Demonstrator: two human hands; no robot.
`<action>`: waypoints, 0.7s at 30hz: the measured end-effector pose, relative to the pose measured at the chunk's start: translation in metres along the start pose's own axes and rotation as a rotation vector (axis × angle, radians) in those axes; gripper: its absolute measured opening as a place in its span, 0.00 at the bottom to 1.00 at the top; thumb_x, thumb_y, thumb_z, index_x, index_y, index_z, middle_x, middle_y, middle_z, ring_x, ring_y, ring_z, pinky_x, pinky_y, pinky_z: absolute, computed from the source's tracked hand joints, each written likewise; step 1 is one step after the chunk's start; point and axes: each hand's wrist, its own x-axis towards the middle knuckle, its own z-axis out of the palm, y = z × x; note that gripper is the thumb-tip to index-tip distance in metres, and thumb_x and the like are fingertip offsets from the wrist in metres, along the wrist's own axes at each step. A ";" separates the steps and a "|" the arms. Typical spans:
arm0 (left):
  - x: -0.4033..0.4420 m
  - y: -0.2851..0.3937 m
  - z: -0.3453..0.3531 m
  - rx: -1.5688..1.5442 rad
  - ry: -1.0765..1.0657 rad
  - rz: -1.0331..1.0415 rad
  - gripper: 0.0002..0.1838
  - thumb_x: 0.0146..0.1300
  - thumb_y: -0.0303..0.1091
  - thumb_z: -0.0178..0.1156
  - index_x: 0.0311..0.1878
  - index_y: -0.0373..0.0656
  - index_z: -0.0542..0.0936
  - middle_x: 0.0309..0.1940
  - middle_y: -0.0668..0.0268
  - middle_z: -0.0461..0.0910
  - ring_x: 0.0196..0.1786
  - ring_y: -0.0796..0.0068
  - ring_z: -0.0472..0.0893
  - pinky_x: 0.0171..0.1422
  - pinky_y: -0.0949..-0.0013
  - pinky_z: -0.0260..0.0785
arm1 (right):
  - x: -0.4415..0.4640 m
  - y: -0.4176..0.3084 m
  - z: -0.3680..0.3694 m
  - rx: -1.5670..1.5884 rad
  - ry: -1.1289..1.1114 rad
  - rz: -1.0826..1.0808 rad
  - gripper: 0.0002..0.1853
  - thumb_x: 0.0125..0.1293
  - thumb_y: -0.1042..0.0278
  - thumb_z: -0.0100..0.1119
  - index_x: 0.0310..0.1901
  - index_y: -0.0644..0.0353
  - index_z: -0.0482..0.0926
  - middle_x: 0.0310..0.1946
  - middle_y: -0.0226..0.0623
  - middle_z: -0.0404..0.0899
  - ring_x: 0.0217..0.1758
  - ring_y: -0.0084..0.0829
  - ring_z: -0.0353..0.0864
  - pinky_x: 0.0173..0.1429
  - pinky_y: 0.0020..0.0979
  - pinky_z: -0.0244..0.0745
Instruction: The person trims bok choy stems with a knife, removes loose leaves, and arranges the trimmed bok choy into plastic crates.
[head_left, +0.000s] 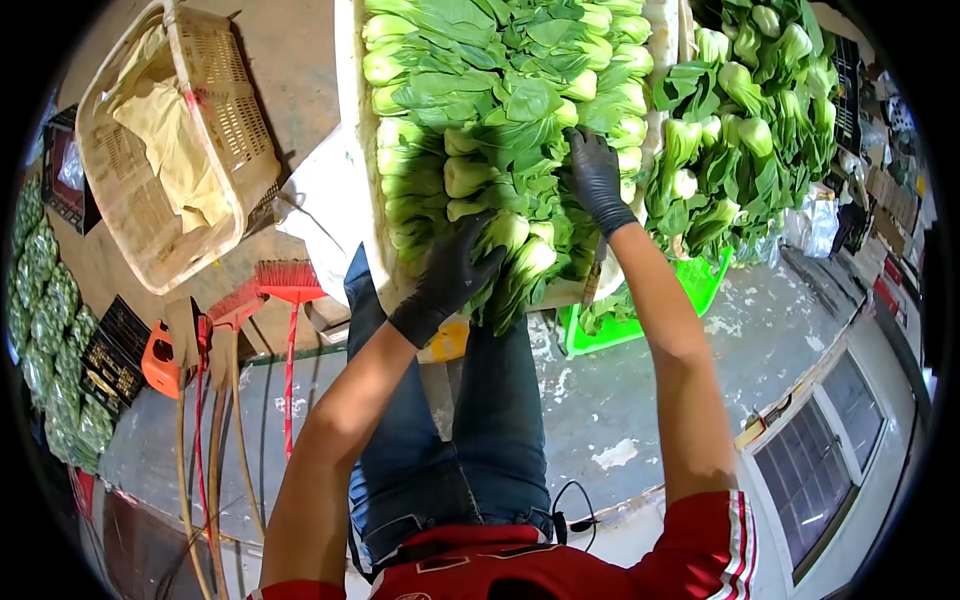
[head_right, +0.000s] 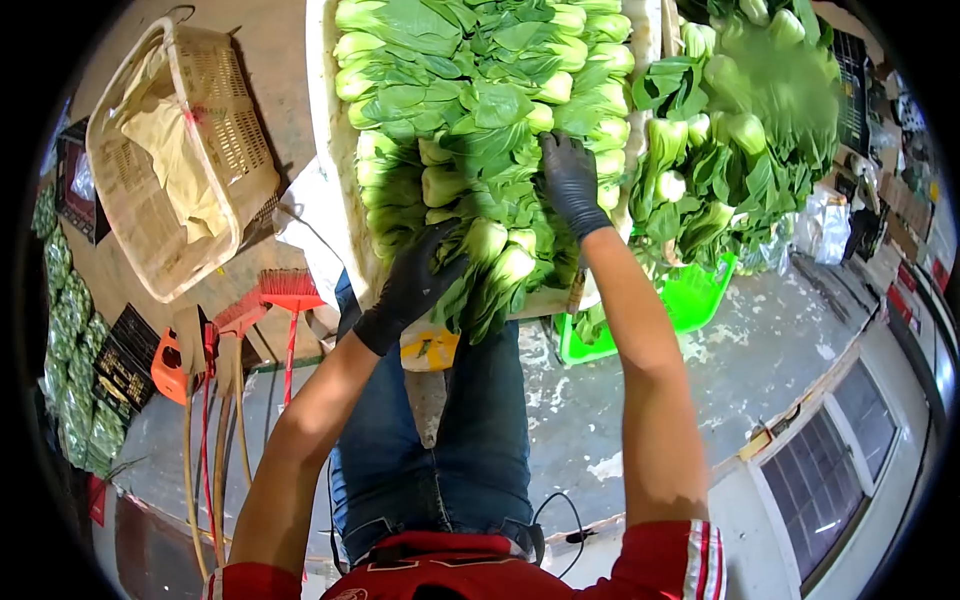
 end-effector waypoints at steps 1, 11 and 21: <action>-0.002 -0.001 -0.001 0.025 0.003 -0.002 0.24 0.54 0.30 0.63 0.54 0.37 0.71 0.46 0.52 0.76 0.49 0.55 0.76 0.53 0.62 0.68 | 0.001 0.001 0.002 0.017 -0.024 0.007 0.32 0.42 0.65 0.69 0.51 0.59 0.68 0.47 0.44 0.70 0.50 0.44 0.71 0.52 0.39 0.68; -0.035 0.031 0.045 -0.702 -0.277 -0.217 0.25 0.56 0.30 0.63 0.57 0.37 0.68 0.50 0.61 0.74 0.51 0.72 0.74 0.53 0.69 0.67 | -0.125 0.004 -0.123 0.958 -0.244 0.211 0.39 0.48 0.57 0.71 0.58 0.68 0.64 0.55 0.48 0.69 0.58 0.38 0.69 0.62 0.34 0.62; -0.053 0.159 0.150 -0.842 -0.214 -0.141 0.20 0.57 0.25 0.59 0.54 0.38 0.68 0.48 0.66 0.73 0.50 0.74 0.72 0.54 0.70 0.67 | -0.270 0.017 -0.152 1.568 0.339 0.600 0.18 0.58 0.73 0.60 0.51 0.66 0.71 0.46 0.32 0.75 0.47 0.23 0.72 0.54 0.27 0.67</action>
